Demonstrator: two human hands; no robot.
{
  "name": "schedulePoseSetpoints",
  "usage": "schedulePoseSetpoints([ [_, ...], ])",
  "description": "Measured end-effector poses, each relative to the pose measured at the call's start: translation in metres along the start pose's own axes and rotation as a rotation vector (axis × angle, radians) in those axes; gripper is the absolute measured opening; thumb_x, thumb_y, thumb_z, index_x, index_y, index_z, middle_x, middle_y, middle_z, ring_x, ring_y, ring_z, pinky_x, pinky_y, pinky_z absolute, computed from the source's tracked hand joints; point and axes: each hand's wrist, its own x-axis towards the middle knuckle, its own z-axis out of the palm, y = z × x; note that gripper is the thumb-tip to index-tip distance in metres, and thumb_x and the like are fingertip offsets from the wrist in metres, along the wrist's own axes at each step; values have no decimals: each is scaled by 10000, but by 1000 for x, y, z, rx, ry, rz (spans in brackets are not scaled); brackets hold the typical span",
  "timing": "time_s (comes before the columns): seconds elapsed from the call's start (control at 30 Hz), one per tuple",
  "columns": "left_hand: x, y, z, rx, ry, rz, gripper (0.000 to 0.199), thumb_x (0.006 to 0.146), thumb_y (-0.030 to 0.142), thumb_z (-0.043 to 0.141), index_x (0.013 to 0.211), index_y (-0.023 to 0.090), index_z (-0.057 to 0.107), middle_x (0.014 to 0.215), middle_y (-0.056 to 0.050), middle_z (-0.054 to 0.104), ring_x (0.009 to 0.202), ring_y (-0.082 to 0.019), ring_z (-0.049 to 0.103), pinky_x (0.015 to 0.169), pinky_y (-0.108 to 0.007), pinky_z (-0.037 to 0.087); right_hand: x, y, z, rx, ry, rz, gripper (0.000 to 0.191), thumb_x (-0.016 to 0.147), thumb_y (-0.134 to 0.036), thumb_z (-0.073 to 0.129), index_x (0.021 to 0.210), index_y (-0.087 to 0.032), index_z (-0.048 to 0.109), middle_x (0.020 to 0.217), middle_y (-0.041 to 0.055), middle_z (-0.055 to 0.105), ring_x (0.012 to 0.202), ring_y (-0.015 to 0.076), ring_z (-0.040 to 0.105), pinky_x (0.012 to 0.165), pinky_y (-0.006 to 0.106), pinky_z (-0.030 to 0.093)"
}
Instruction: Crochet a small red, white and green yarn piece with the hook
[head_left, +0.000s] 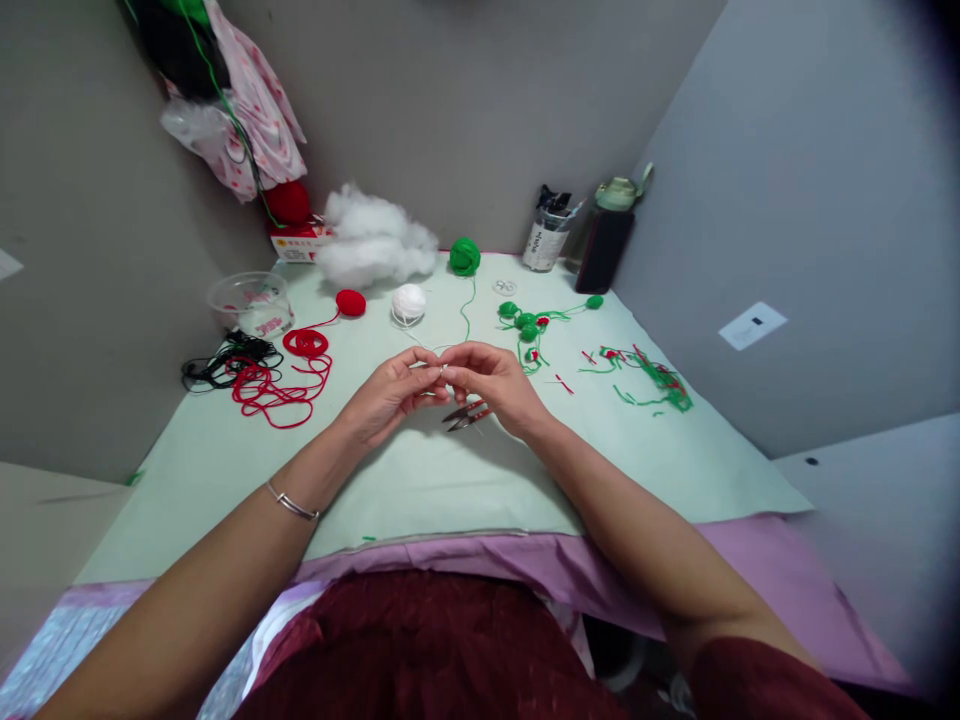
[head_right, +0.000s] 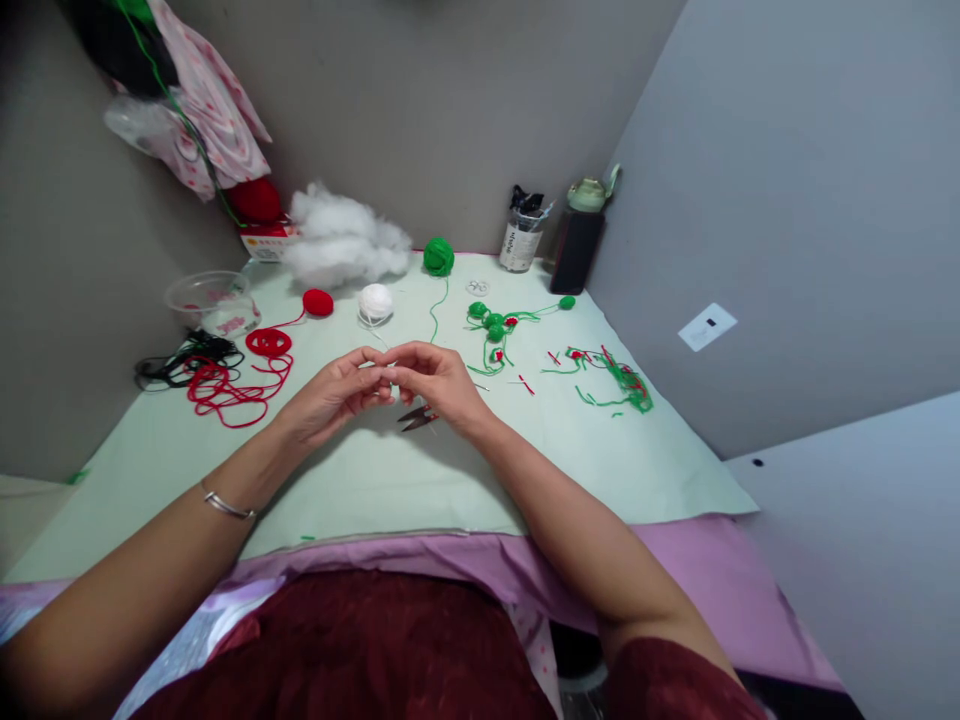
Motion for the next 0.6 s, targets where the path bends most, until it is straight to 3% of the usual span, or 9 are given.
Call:
schedulePoseSetpoints([
  [0.6, 1, -5, 8, -4, 95, 109, 334, 740, 324, 922, 882, 146, 678, 678, -2, 749, 633, -152, 727, 729, -287, 591, 4, 11, -4, 162, -64, 72, 418, 697, -385, 939, 994, -200, 711, 759, -39, 725, 607, 88, 630, 584, 229, 548],
])
